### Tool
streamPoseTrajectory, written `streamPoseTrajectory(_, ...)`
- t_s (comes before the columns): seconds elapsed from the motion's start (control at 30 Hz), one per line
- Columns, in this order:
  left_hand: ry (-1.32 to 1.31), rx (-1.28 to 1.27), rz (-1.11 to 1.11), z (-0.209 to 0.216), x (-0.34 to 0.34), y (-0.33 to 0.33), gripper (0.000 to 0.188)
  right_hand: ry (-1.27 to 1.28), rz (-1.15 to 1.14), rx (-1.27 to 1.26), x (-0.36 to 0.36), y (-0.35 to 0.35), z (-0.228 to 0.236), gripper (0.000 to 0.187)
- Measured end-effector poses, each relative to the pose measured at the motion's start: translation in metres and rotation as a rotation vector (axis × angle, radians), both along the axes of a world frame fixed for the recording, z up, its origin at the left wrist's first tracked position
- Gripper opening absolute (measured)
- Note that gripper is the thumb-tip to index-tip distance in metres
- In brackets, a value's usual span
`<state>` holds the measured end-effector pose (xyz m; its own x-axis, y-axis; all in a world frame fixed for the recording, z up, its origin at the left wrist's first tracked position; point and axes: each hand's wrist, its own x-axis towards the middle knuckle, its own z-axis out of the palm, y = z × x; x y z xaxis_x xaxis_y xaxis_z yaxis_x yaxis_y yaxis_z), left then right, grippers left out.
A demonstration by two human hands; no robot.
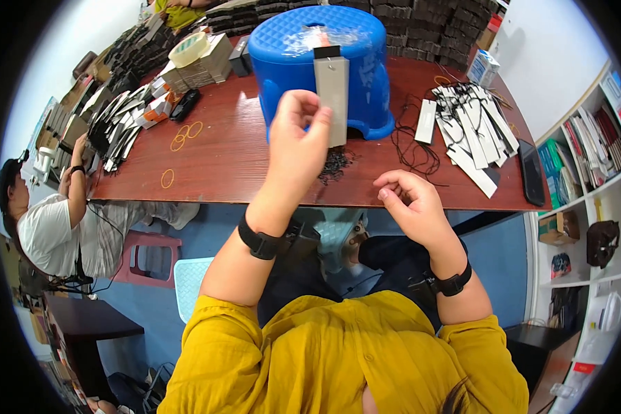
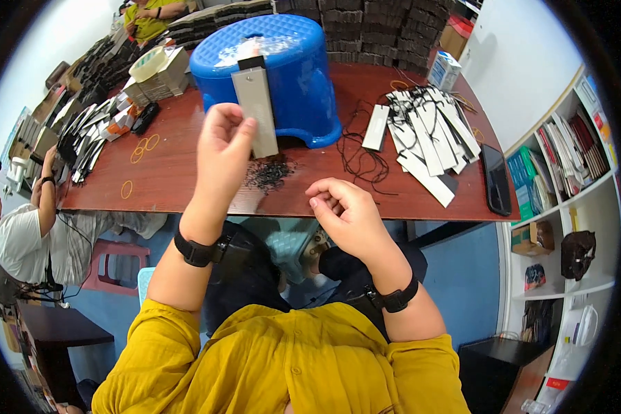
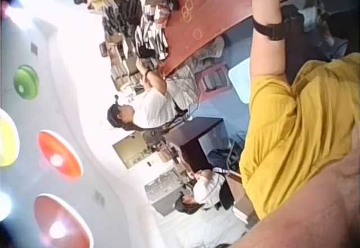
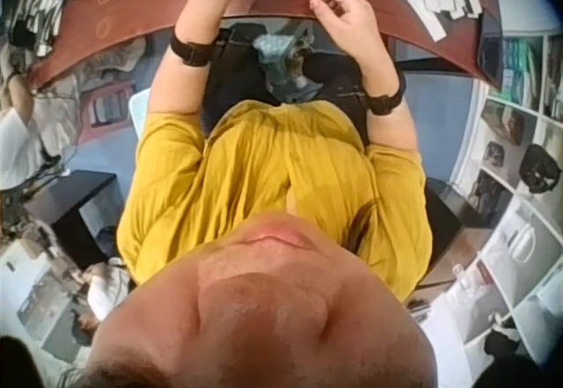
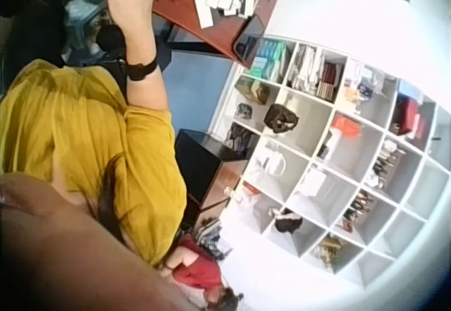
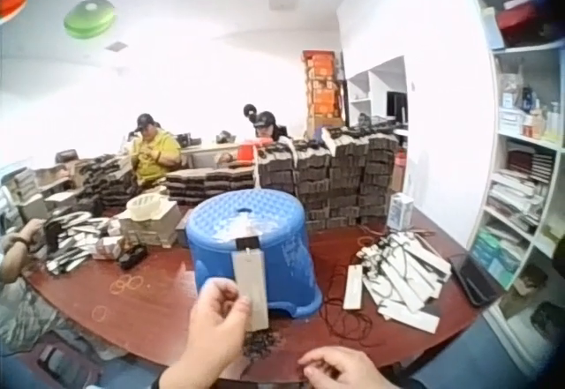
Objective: Threading strings through product tags and bundling them together with rubber bands.
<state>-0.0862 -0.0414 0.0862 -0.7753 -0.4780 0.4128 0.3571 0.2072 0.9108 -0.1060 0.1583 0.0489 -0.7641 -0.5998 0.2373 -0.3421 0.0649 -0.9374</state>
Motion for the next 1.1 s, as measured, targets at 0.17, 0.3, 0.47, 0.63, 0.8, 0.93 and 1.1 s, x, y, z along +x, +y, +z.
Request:
streamPoseTrajectory(0.17, -0.078, -0.028, 0.014, 0.007, -0.009, -0.009, 0.011, 0.022, -0.198, 0.087, -0.013, 0.027, -0.009, 0.013)
streamPoseTrajectory(0.3, -0.089, -0.079, 0.053, 0.002, -0.017, -0.015, 0.013, 0.384, -0.446, 0.401, -0.024, 0.047, -0.004, 0.013)
streamPoseTrajectory(0.47, -0.113, -0.138, 0.094, -0.031, 0.012, -0.031, 0.016, 0.407, -0.382, 0.391, -0.025, 0.054, -0.011, 0.015)
streamPoseTrajectory(0.63, -0.251, 0.235, -0.153, -0.045, 0.060, -0.008, 0.008, 0.428, -0.413, 0.543, -0.027, 0.049, -0.012, 0.012)
streamPoseTrajectory(0.8, -0.516, 0.133, -0.610, -0.053, 0.068, 0.037, 0.016, 0.161, -0.354, 0.213, -0.031, 0.056, -0.018, 0.004)
streamPoseTrajectory(0.93, -0.647, 0.478, -0.775, -0.053, 0.041, 0.078, 0.021, -0.105, -0.075, -0.092, -0.006, 0.042, -0.009, 0.009)
streamPoseTrajectory(1.1, -0.538, 0.905, -0.731, -0.054, 0.013, 0.092, 0.015, -0.254, -0.017, -0.079, 0.008, 0.064, -0.008, 0.008)
